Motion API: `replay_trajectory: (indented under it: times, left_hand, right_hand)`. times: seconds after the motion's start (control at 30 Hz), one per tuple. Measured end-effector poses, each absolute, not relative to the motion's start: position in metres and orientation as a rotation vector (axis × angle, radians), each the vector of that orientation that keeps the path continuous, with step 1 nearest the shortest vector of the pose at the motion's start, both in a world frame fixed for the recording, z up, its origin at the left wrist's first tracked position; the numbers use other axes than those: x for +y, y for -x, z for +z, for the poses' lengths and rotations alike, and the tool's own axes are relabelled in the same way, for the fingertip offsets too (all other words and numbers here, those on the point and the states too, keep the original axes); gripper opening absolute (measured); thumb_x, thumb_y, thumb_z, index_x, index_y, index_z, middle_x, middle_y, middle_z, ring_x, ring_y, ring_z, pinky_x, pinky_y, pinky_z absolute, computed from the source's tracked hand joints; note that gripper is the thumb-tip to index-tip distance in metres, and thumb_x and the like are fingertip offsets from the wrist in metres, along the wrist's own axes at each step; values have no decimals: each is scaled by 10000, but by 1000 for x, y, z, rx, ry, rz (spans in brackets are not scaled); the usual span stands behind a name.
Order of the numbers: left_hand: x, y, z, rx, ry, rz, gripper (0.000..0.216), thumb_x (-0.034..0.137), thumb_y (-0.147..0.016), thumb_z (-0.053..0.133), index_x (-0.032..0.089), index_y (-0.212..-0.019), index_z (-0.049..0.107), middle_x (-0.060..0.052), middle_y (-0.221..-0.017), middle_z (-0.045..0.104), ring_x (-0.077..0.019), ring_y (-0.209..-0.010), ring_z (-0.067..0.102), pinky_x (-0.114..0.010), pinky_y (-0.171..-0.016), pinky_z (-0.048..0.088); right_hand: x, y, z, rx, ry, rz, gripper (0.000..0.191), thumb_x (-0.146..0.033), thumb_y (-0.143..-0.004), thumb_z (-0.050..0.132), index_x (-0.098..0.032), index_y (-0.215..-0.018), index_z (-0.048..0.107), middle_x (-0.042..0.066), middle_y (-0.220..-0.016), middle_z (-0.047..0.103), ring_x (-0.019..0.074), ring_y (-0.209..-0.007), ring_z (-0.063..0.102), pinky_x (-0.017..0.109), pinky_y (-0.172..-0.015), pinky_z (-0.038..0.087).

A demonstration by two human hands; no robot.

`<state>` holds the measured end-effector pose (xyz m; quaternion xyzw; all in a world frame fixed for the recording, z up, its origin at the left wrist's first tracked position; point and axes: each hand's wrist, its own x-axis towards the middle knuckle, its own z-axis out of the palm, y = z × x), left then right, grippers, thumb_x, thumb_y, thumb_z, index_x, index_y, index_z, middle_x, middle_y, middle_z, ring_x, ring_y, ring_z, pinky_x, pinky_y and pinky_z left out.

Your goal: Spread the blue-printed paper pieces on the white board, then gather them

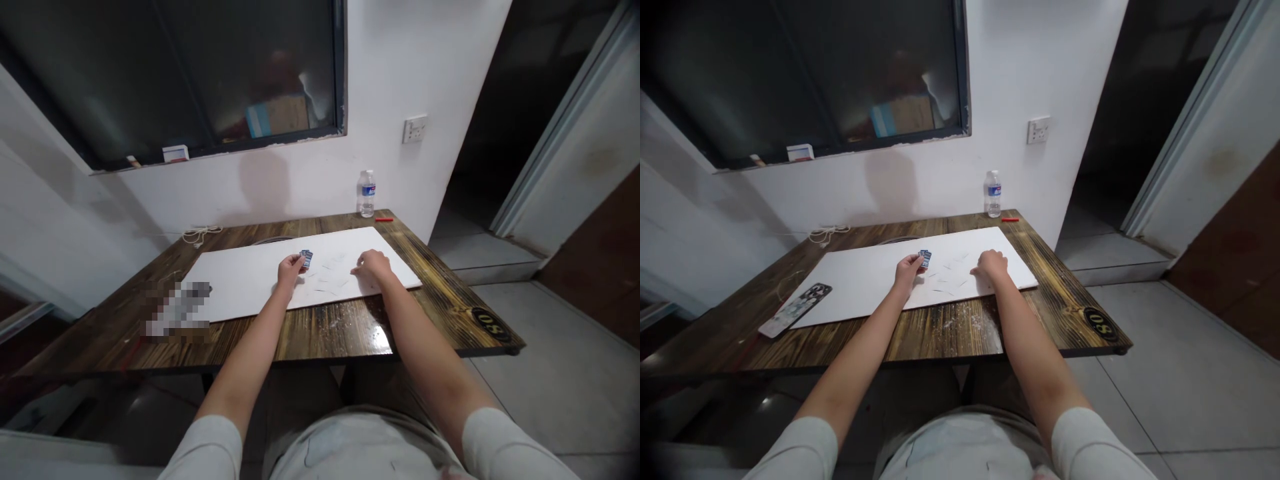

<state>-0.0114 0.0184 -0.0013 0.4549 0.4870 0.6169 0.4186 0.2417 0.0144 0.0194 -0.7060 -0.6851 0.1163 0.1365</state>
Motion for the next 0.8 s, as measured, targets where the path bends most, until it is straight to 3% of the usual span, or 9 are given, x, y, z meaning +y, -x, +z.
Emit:
replay_trajectory:
  times: [0.27, 0.6, 0.8]
  left_hand:
    - [20, 11, -1, 1211, -1128, 1546, 407, 403, -569, 837, 128, -791, 635, -11, -643, 654, -106, -518, 594, -238, -542, 488]
    - [19, 11, 0, 1216, -1113, 1526, 345, 355, -608, 818, 128, -788, 630, -15, -657, 663, -106, -532, 613, -230, -553, 497]
    - [19, 9, -2, 1177, -1131, 1479, 335, 357, -615, 806, 136, -782, 619, -10, -649, 658, -110, -526, 613, -243, -560, 514]
  right_hand:
    - [14, -239, 19, -1997, 2056, 413, 277, -387, -714, 780, -194, -912, 765, 121, -1002, 737, 266, -968, 661, 324, -809, 456]
    - [20, -240, 14, -1981, 2026, 408, 207, -315, -754, 744, -183, -914, 747, 128, -1023, 729, 257, -963, 660, 304, -760, 448]
    - [28, -240, 2, -1854, 1820, 444, 206, -279, -739, 737, -169, -911, 714, 114, -961, 726, 215, -846, 656, 266, -673, 435]
